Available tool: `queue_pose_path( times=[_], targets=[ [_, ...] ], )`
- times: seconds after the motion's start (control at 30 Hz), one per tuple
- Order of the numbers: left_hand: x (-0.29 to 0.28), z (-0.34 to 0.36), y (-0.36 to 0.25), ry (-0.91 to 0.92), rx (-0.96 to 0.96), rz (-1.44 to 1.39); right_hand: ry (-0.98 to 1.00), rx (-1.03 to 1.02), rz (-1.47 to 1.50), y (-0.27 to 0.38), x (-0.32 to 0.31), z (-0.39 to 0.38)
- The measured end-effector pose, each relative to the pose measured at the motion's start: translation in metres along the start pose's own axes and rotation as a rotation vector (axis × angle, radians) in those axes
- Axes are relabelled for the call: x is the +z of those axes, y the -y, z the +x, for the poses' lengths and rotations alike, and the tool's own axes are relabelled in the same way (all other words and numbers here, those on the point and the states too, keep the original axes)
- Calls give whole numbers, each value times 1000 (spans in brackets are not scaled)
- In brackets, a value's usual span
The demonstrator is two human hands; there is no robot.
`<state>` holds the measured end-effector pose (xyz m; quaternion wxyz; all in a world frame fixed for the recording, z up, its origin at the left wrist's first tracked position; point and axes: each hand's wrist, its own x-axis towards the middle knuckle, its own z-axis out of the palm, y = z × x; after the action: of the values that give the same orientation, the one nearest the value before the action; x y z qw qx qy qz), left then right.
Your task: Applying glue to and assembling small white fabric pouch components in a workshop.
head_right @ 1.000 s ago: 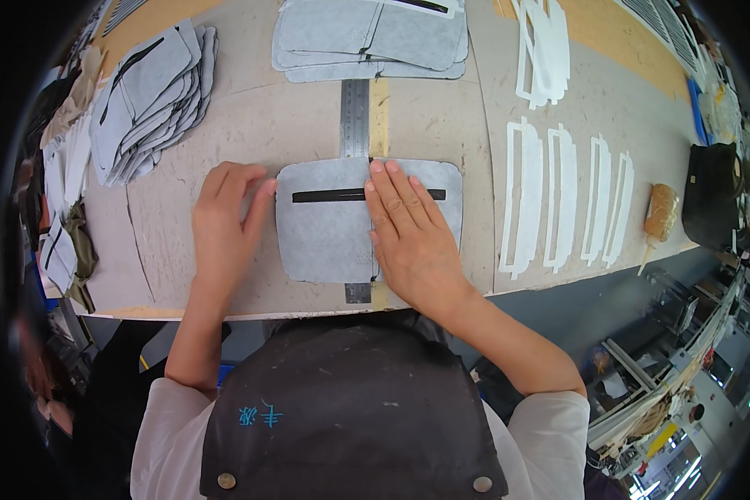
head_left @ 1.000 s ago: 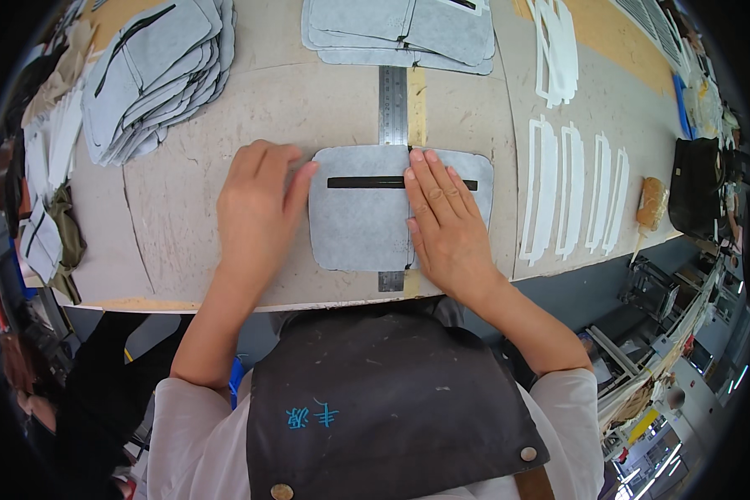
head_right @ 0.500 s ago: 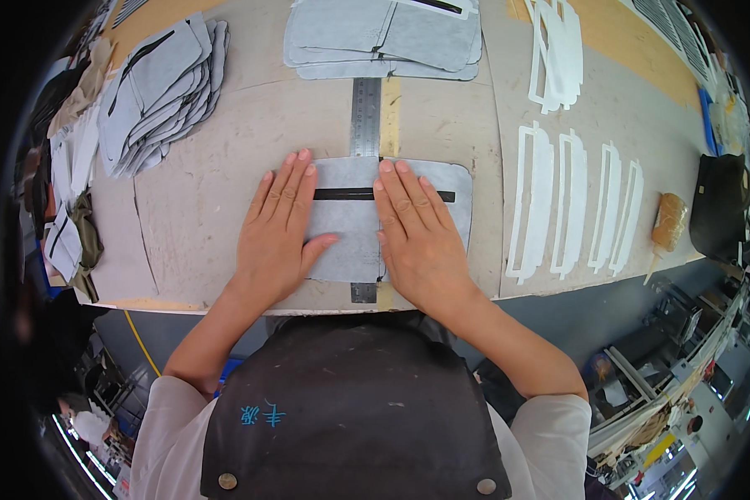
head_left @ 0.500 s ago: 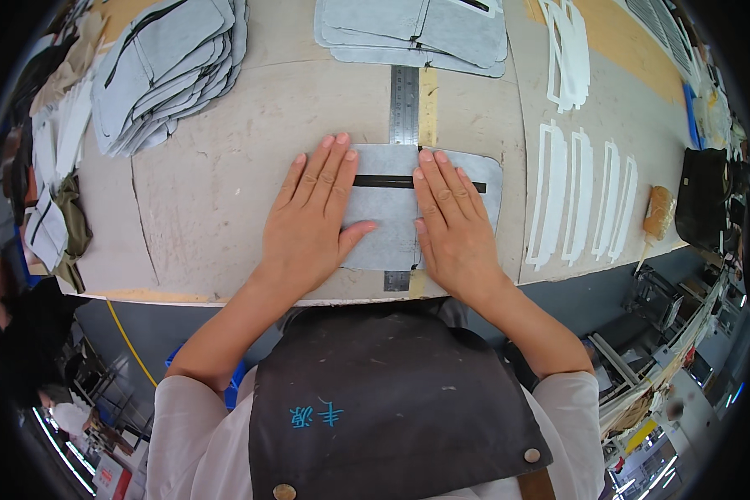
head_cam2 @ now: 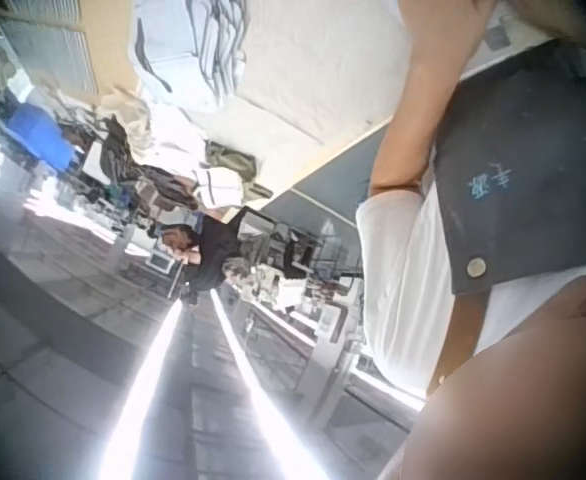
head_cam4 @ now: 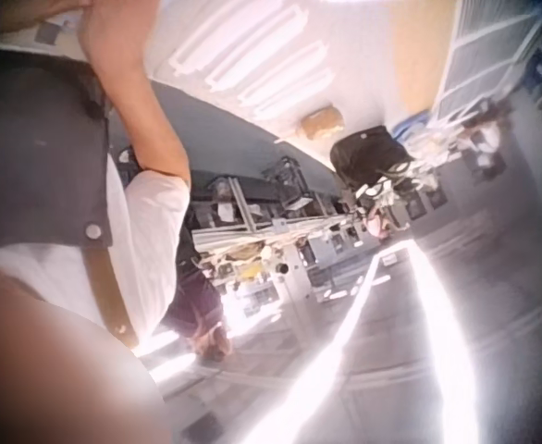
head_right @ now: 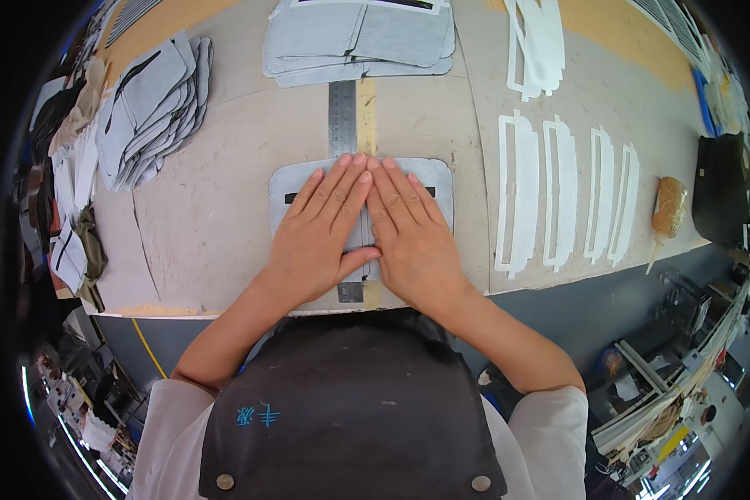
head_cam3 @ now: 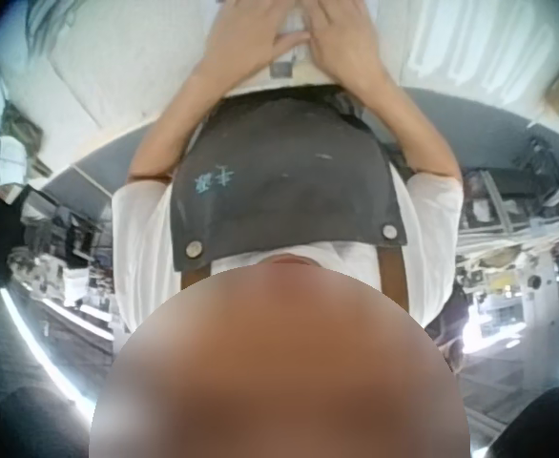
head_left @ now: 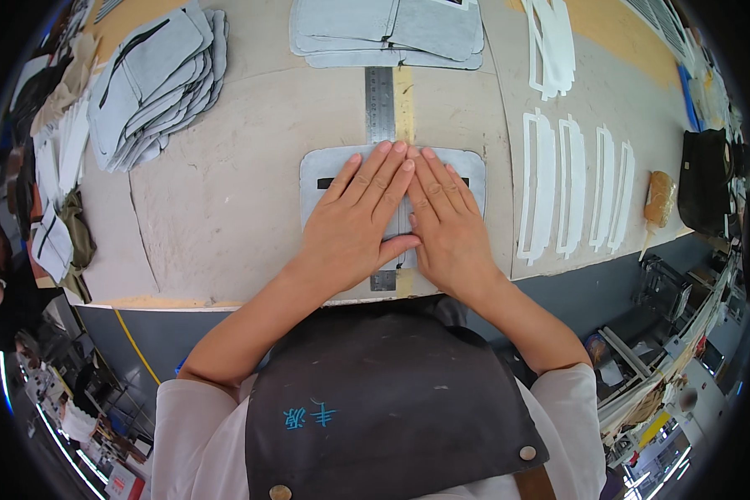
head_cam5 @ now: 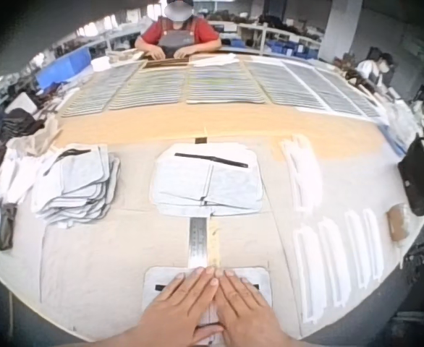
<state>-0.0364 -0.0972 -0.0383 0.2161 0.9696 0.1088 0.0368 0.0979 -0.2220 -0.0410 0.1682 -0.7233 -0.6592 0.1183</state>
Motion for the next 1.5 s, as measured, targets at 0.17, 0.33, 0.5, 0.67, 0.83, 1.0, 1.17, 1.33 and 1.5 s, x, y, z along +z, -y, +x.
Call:
queue_pose_path(
  times=[0.17, 0.33, 0.5, 0.67, 0.83, 1.0, 1.17, 1.33, 1.5],
  targets=[
    [-4, 0, 0, 18, 5, 8, -39, 172, -70, -4, -7, -10],
    [-5, -1, -2, 14, 5, 10, -59, 207, -101, -7, -8, -17],
    [-5, 3, -4, 35, 42, -13, -69, 250, -95, -11, -20, -27],
    [-19, 10, -11, 28, 42, -80, -508, 352, 374, -26, -48, -73],
    [0, 49, -45, -141, 249, -267, -734, 851, 1062, -28, -62, -123],
    [40, 86, -87, -125, 492, -380, -504, 1047, 1497, -21, -65, -143],
    [52, 92, -97, -66, 498, -297, -469, 983, 1767, -24, -63, -143],
    [55, 92, -105, -127, 449, -251, -538, 894, 2217, -35, -54, -145],
    [55, 95, -100, -294, 372, -313, -515, 934, 1800, -27, -65, -130]
  ],
)
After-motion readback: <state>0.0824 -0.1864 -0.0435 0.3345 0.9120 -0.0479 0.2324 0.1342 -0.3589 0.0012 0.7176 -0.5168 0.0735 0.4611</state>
